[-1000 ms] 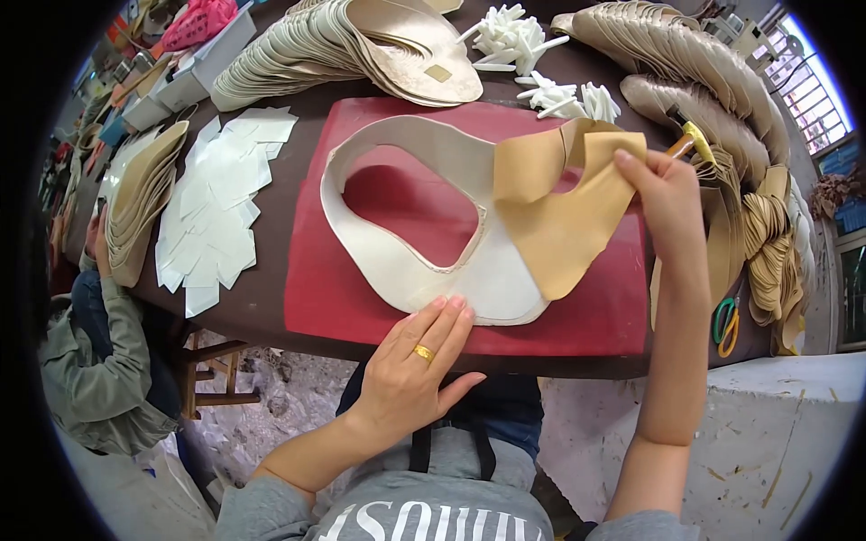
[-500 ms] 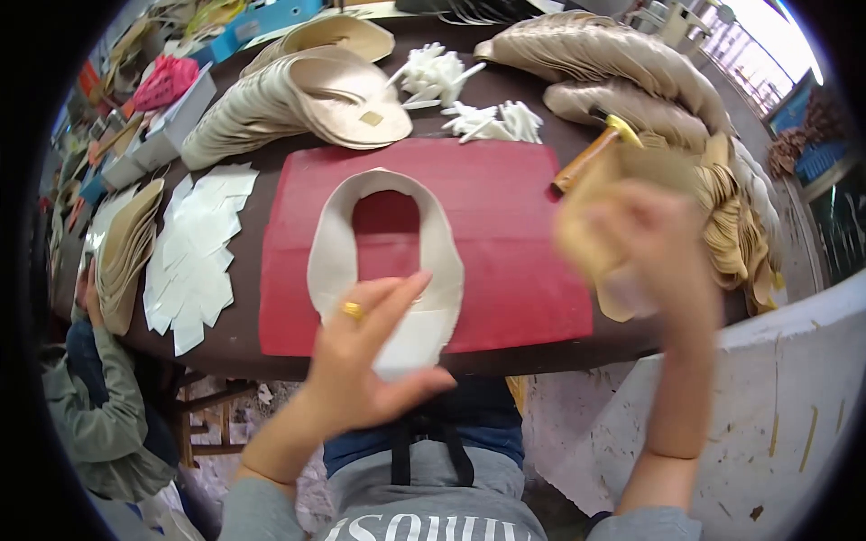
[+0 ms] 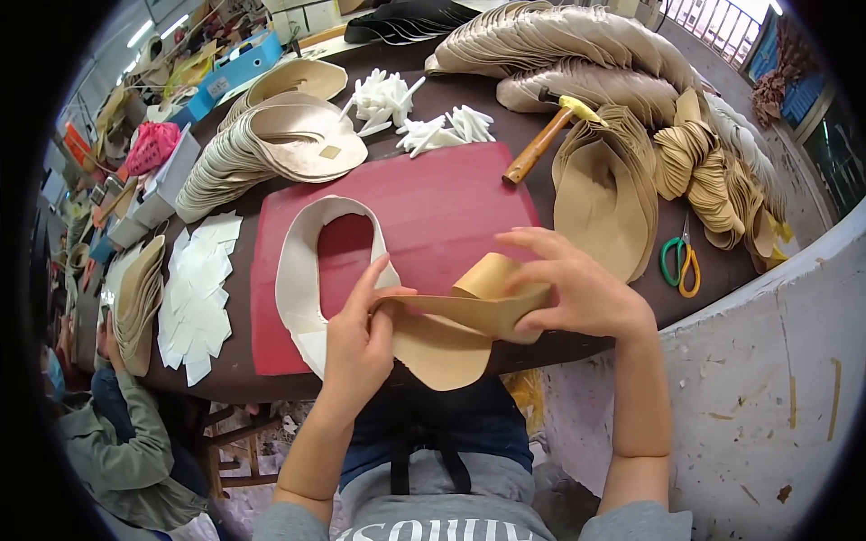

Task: The recorder is assembling the upper components of a shoe by fitting and folding material over a shoe form.

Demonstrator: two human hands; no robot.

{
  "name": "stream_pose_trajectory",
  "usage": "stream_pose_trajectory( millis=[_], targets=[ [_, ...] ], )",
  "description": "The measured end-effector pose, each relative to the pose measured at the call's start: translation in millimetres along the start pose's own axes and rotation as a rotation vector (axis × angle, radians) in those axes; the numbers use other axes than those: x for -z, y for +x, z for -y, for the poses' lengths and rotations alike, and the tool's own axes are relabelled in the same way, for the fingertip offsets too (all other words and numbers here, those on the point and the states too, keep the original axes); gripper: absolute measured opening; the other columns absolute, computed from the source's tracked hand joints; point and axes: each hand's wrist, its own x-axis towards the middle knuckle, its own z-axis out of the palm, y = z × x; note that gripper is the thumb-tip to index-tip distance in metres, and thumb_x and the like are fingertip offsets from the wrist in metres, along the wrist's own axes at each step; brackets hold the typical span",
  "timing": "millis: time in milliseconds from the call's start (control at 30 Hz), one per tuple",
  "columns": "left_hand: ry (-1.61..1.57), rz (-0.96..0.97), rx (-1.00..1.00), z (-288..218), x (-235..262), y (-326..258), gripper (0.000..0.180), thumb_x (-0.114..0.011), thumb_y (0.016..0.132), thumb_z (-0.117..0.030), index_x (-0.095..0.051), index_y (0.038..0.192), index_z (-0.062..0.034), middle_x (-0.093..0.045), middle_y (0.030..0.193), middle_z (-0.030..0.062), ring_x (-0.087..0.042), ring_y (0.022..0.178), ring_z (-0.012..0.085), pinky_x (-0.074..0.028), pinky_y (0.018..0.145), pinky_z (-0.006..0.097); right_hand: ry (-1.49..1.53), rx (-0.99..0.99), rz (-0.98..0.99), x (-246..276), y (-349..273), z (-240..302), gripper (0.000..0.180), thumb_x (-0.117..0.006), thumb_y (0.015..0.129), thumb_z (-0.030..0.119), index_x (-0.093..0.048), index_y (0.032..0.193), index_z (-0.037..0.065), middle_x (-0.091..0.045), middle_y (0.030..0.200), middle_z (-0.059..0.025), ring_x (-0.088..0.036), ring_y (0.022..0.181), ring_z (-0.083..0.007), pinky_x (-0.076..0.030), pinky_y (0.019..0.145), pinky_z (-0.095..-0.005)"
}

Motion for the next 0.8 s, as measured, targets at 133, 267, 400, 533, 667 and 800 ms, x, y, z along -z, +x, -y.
stream_pose_trajectory(
  millis=[133, 267, 400, 533, 667, 800],
  targets=[
    [-0.017, -0.025, 0.002, -11.6, 8.2, 6.0, 0.040, -0.046, 0.086, 0.008, -0.055, 0.123, -0.0027, -0.069, 0.094, 0.0063, -0.050, 0.062, 0.0105, -0.040, 0.057, 0.021, 0.270, 0.307, -0.036, 18.2, -11.8, -4.9, 0.030, -0.077, 0.065, 0.005, -0.062, 0.091, 0.003, -0.063, 0.105, -0.0110, -0.059, 0.097, -0.0203, -0.047, 0.087, -0.0301],
    [0.054, 0.066, 0.012, -31.2, 2.3, 0.5, 0.035, -0.052, 0.084, 0.008, -0.057, 0.117, -0.0023, -0.068, 0.094, 0.0086, -0.056, 0.065, 0.0166, -0.045, 0.061, 0.027, 0.960, 0.105, -0.223, 17.1, -38.7, 12.6, 0.025, -0.075, 0.065, 0.001, -0.059, 0.084, 0.005, -0.064, 0.092, -0.0070, -0.058, 0.079, -0.0177, -0.049, 0.075, -0.0292],
    [0.134, -0.017, -0.056, -30.3, -0.1, -13.0, 0.031, -0.055, 0.083, 0.007, -0.058, 0.112, -0.0025, -0.067, 0.094, 0.0090, -0.059, 0.066, 0.0195, -0.047, 0.062, 0.029, 0.941, -0.132, -0.249, 37.2, -29.7, 11.2, 0.025, -0.071, 0.065, -0.003, -0.058, 0.085, 0.005, -0.061, 0.072, -0.0006, -0.052, 0.057, -0.0139, -0.047, 0.058, -0.0277],
    [0.296, -0.200, -0.176, -30.1, -0.2, -39.8, 0.027, -0.058, 0.083, 0.006, -0.058, 0.108, -0.0037, -0.067, 0.092, 0.0088, -0.061, 0.066, 0.0225, -0.048, 0.061, 0.032, 0.018, -0.443, -0.614, 14.2, 0.4, 10.4, 0.017, -0.064, 0.077, 0.004, -0.054, 0.092, 0.005, -0.059, 0.085, -0.0041, -0.052, 0.069, -0.0148, -0.043, 0.063, -0.0243],
    [0.324, -0.098, -0.217, -35.5, -19.3, -57.5, 0.026, -0.060, 0.082, 0.003, -0.058, 0.108, -0.0018, -0.066, 0.091, 0.0107, -0.062, 0.066, 0.0245, -0.049, 0.061, 0.034, -0.722, -0.246, -0.830, -3.7, 4.5, -13.9, 0.030, -0.066, 0.076, 0.006, -0.055, 0.103, 0.004, -0.058, 0.099, -0.0097, -0.057, 0.076, -0.0216, -0.048, 0.067, -0.0309],
    [0.109, 0.314, 0.295, -29.4, -21.6, -41.9, 0.023, -0.058, 0.086, -0.003, -0.057, 0.108, 0.0004, -0.066, 0.089, 0.0128, -0.062, 0.063, 0.0237, -0.049, 0.060, 0.034, -0.347, -0.553, -0.416, 5.7, 11.6, -25.2, 0.032, -0.070, 0.079, 0.020, -0.056, 0.103, 0.004, -0.058, 0.102, -0.0086, -0.054, 0.087, -0.0203, -0.046, 0.073, -0.0312]
  ],
)
